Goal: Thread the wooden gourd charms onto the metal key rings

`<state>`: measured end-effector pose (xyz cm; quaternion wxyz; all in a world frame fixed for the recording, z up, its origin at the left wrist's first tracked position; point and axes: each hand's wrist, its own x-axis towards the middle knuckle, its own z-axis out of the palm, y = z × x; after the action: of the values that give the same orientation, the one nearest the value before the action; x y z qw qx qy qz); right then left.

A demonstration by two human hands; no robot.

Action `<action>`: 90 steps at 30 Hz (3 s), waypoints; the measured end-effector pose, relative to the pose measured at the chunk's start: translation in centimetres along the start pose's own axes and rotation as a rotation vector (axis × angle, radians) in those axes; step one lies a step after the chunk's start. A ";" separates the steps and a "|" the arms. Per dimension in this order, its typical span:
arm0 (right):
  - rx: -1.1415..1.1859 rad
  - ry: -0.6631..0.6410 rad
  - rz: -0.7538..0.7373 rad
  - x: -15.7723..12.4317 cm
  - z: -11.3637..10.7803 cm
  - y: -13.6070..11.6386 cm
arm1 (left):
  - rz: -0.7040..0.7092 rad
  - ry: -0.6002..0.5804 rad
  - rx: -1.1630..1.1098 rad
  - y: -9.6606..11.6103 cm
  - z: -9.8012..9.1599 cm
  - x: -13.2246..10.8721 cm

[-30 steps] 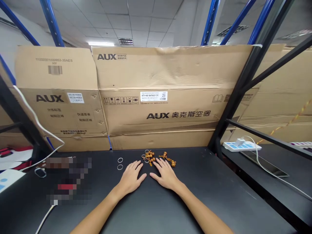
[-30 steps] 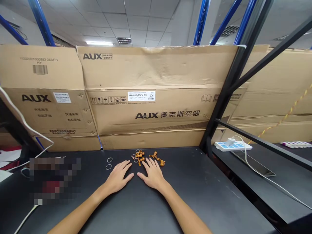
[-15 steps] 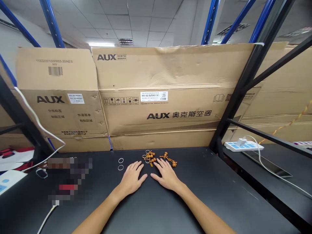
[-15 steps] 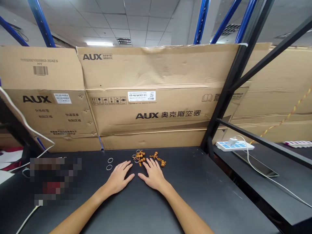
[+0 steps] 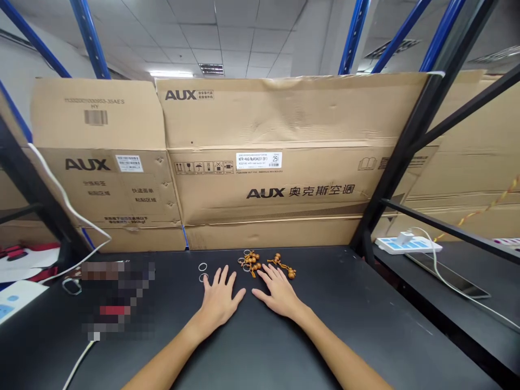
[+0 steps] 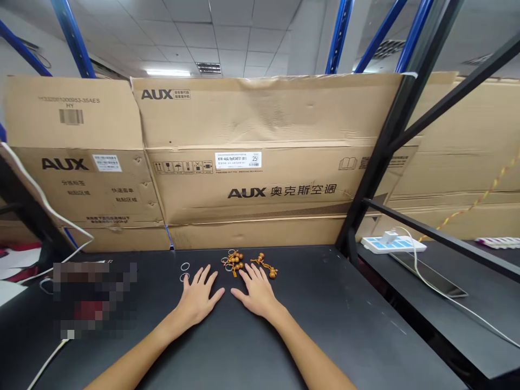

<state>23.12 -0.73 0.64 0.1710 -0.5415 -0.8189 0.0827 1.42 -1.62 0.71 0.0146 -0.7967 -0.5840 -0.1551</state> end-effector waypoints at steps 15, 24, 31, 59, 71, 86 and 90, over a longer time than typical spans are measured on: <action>-0.152 0.168 0.143 0.3 -0.3 0.1 | 0.104 0.078 -0.120 -0.9 0.9 0.1; -0.244 0.198 0.330 0.6 -0.1 1.6 | 0.190 0.129 -0.190 -0.8 0.9 0.2; -0.081 0.175 -0.026 -0.2 0.9 -0.2 | 0.292 0.170 -0.217 -0.8 0.7 0.4; 0.165 0.260 -0.147 -0.2 0.5 -0.7 | 0.138 0.046 -0.640 0.2 -1.4 0.9; 0.186 0.217 -0.192 -0.3 0.3 -1.5 | -0.004 -0.124 -1.070 0.0 -1.0 1.2; 0.367 0.227 -0.172 -0.3 0.7 -1.7 | 0.082 -0.247 -1.152 0.7 -1.7 0.6; 0.376 0.208 -0.165 -0.4 0.6 -1.8 | 0.124 -0.248 -1.149 0.7 -1.9 0.6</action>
<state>21.46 -1.75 0.62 0.3586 -0.4368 -0.8087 0.1633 1.79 -1.72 2.77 -0.4784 -0.7218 -0.3562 -0.3511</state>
